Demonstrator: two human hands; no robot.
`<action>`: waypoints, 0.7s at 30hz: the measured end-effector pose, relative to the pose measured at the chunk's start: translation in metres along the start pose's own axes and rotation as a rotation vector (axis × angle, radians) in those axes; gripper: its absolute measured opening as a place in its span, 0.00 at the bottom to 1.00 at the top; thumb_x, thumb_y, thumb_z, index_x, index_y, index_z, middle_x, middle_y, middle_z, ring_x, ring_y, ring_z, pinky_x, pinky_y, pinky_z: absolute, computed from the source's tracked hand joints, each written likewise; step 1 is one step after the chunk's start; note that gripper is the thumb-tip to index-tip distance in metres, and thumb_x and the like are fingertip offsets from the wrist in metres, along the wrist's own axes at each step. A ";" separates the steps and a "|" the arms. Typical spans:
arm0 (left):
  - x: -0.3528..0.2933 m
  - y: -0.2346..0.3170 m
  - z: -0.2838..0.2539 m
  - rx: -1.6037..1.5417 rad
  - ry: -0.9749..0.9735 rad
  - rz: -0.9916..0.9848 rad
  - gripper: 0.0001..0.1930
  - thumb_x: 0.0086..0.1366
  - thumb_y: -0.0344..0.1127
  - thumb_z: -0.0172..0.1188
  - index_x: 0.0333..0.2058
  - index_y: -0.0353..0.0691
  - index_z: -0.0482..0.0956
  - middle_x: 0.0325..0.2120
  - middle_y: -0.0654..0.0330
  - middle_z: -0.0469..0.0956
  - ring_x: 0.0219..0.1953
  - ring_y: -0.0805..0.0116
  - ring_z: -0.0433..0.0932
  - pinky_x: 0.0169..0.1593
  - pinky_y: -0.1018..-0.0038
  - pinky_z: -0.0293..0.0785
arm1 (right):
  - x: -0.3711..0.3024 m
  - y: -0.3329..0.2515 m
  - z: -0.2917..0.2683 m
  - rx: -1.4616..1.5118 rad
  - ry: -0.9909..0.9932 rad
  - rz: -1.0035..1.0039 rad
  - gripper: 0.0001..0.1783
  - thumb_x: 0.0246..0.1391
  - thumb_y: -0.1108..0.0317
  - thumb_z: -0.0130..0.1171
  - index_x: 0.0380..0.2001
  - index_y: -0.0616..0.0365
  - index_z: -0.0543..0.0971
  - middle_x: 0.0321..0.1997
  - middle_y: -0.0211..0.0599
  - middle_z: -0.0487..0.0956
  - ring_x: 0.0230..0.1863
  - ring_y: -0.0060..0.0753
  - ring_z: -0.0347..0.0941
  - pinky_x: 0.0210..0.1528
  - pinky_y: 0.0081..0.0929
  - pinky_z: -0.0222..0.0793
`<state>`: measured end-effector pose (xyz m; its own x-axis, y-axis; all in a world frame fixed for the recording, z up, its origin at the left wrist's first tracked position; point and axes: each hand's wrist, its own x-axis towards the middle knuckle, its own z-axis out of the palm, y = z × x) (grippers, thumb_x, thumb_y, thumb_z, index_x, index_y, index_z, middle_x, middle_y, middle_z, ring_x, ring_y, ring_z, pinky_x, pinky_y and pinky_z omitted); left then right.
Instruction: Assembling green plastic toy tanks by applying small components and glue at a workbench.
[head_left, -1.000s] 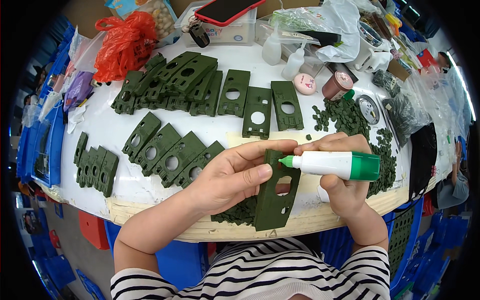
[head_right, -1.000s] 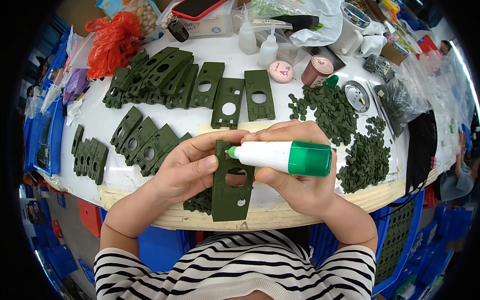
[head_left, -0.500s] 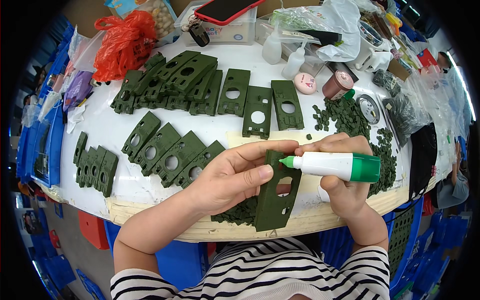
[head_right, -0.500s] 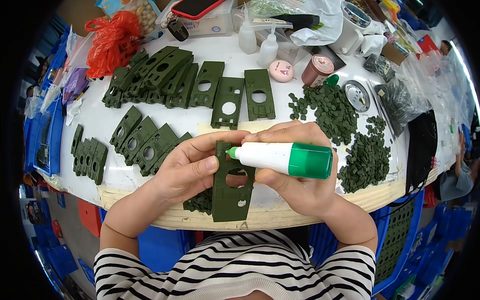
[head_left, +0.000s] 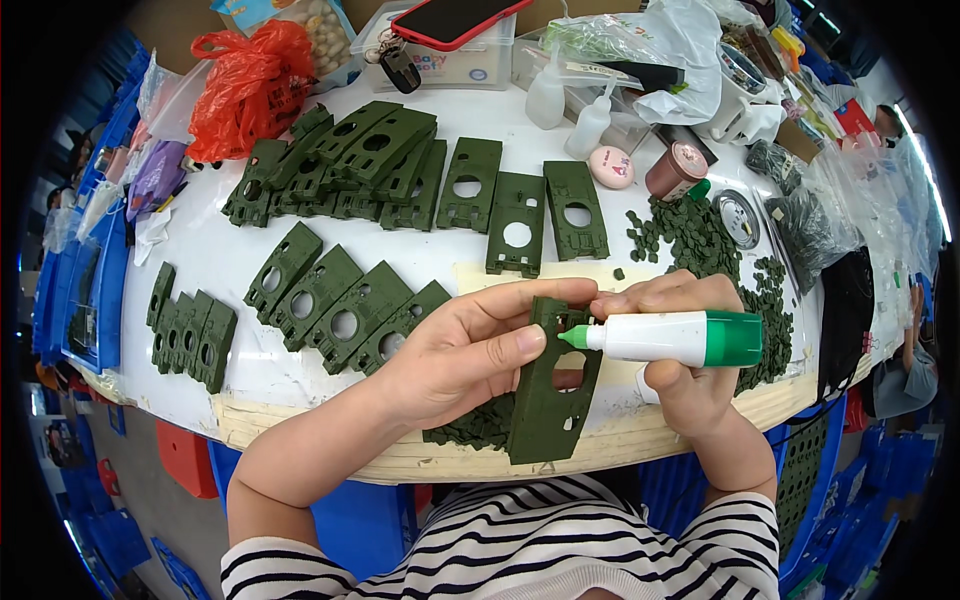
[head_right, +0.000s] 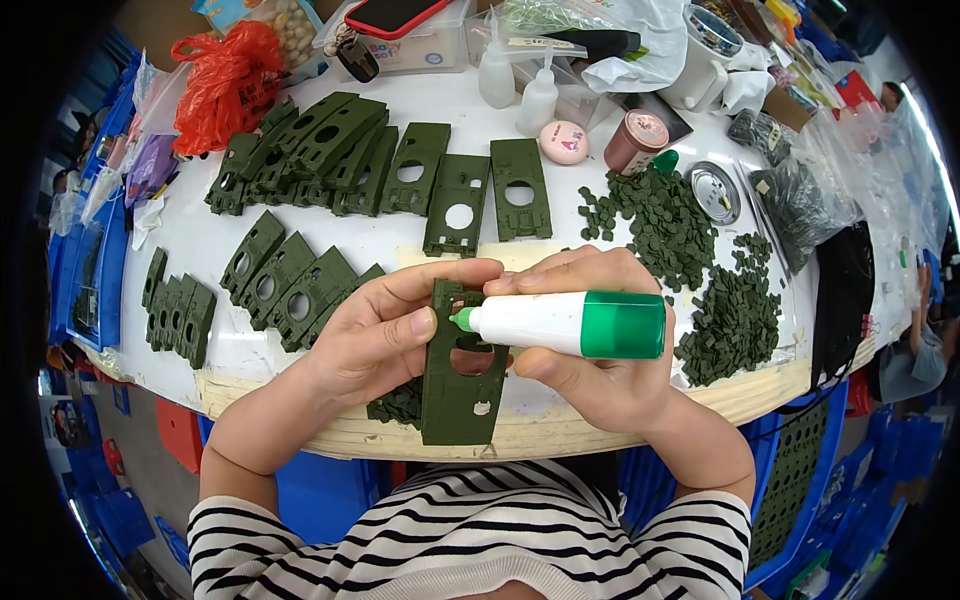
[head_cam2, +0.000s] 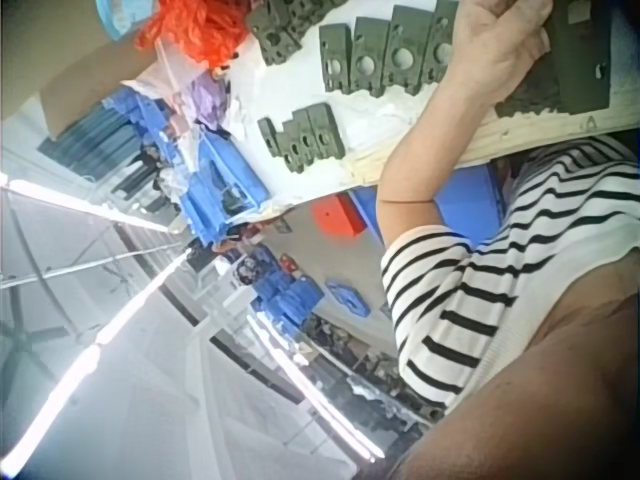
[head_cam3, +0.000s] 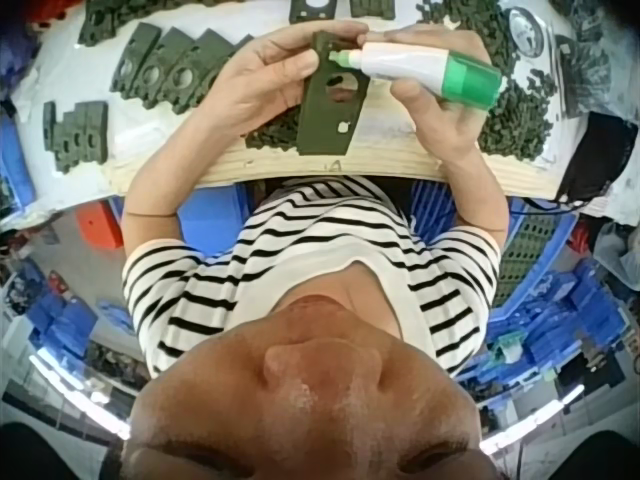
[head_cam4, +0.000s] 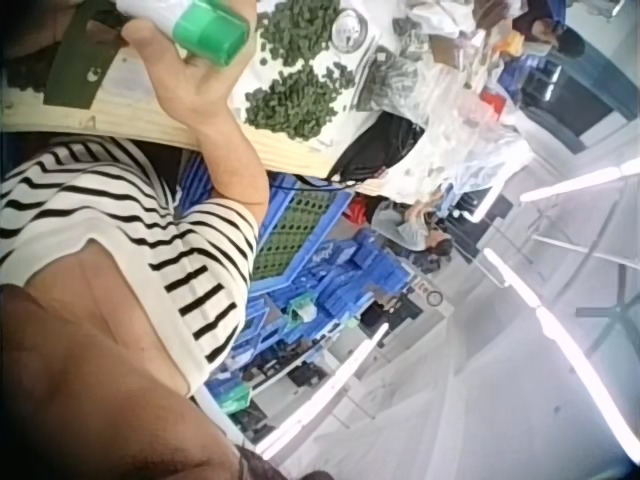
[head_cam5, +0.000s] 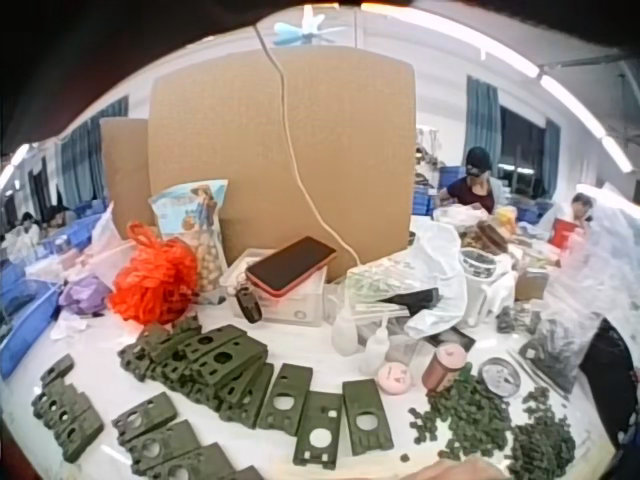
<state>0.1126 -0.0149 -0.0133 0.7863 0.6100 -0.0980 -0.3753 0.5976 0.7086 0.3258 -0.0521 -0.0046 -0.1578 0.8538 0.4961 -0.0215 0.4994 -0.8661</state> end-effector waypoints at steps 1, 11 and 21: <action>0.000 0.000 0.000 -0.001 0.004 -0.001 0.29 0.66 0.40 0.55 0.61 0.33 0.60 0.56 0.55 0.68 0.57 0.63 0.70 0.58 0.61 0.69 | 0.000 0.000 0.000 -0.004 0.000 0.006 0.24 0.48 0.63 0.69 0.42 0.66 0.73 0.41 0.46 0.80 0.43 0.36 0.76 0.45 0.30 0.71; 0.000 0.000 0.000 0.016 0.004 0.003 0.29 0.66 0.41 0.55 0.61 0.33 0.60 0.55 0.55 0.69 0.56 0.64 0.70 0.57 0.62 0.70 | -0.002 0.001 0.002 -0.024 0.032 0.000 0.24 0.46 0.64 0.70 0.42 0.66 0.74 0.41 0.45 0.80 0.42 0.36 0.76 0.46 0.30 0.70; 0.000 -0.001 -0.001 0.020 0.001 0.004 0.29 0.66 0.41 0.55 0.61 0.33 0.60 0.55 0.55 0.69 0.56 0.64 0.71 0.57 0.62 0.70 | -0.003 0.001 -0.001 -0.072 0.019 0.000 0.24 0.45 0.64 0.71 0.42 0.65 0.74 0.41 0.45 0.80 0.42 0.37 0.76 0.45 0.30 0.70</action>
<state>0.1128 -0.0148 -0.0148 0.7840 0.6133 -0.0957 -0.3688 0.5843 0.7229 0.3269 -0.0536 -0.0072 -0.1395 0.8559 0.4980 0.0496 0.5083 -0.8597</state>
